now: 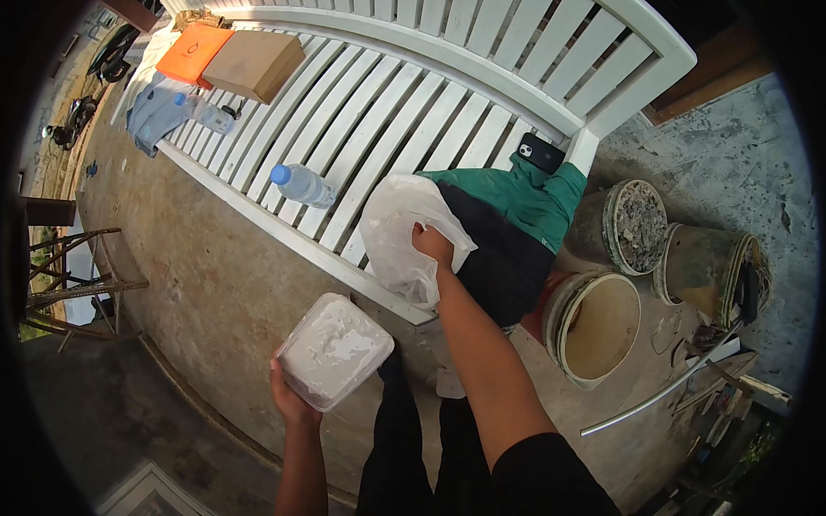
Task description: The recorder uses a scraper tool to break up and mix white plaster or paint powder inside a plastic container.
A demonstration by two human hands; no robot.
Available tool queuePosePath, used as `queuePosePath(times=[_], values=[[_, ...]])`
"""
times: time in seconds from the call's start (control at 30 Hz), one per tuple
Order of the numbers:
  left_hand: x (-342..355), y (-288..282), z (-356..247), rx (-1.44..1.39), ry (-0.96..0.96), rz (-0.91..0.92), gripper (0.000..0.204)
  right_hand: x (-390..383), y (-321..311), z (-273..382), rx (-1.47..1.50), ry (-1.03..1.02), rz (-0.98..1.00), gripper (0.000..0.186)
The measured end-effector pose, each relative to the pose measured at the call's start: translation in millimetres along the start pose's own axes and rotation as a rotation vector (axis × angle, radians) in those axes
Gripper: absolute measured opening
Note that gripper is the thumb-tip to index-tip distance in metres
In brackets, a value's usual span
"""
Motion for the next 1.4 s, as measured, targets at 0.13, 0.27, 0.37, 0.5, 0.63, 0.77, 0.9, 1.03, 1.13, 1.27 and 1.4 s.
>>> queuePosePath(times=[0.13,0.27,0.37,0.5,0.63,0.77,0.9,1.03,1.13,1.27,1.4], values=[[2,-5,1,0.005,0.021,-0.006,0.050,5,10,-6,-0.030,-0.086,0.040,0.036],[3,0,6,0.021,0.022,0.003,0.050,10,9,-17,-0.093,-0.049,0.069,0.035],[2,-2,0,0.024,0.032,0.005,0.050,0,3,0,-0.070,-0.051,0.105,0.035],[3,-2,-2,0.021,0.034,-0.002,0.049,-14,-9,22,-0.014,0.039,0.181,0.037],[4,-1,3,0.010,0.037,0.001,0.049,-7,-22,21,-0.036,0.191,0.431,0.036],[5,-1,2,0.012,0.041,0.007,0.048,-16,-37,13,0.053,0.161,0.391,0.039],[5,1,1,0.006,0.040,-0.006,0.048,-30,-69,19,0.307,0.310,0.356,0.037],[4,16,12,0.005,0.033,0.028,0.049,-29,-103,-9,0.609,0.414,0.365,0.037],[4,20,17,0.010,0.033,0.058,0.049,-32,-120,-19,0.693,0.526,0.365,0.032],[2,29,28,0.006,0.024,0.057,0.049,-39,-138,-23,0.777,0.649,0.348,0.025],[1,37,35,0.017,0.030,0.060,0.049,-38,-150,-34,0.767,0.630,0.494,0.024]])
Point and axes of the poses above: each hand's wrist, its own x-axis towards the middle knuckle, its own y-axis out of the palm, z = x × y, the point moved 1 cm from there along x, towards the middle knuckle, and after that the axes turned 13 degrees about -x, right-handed, at the moved point
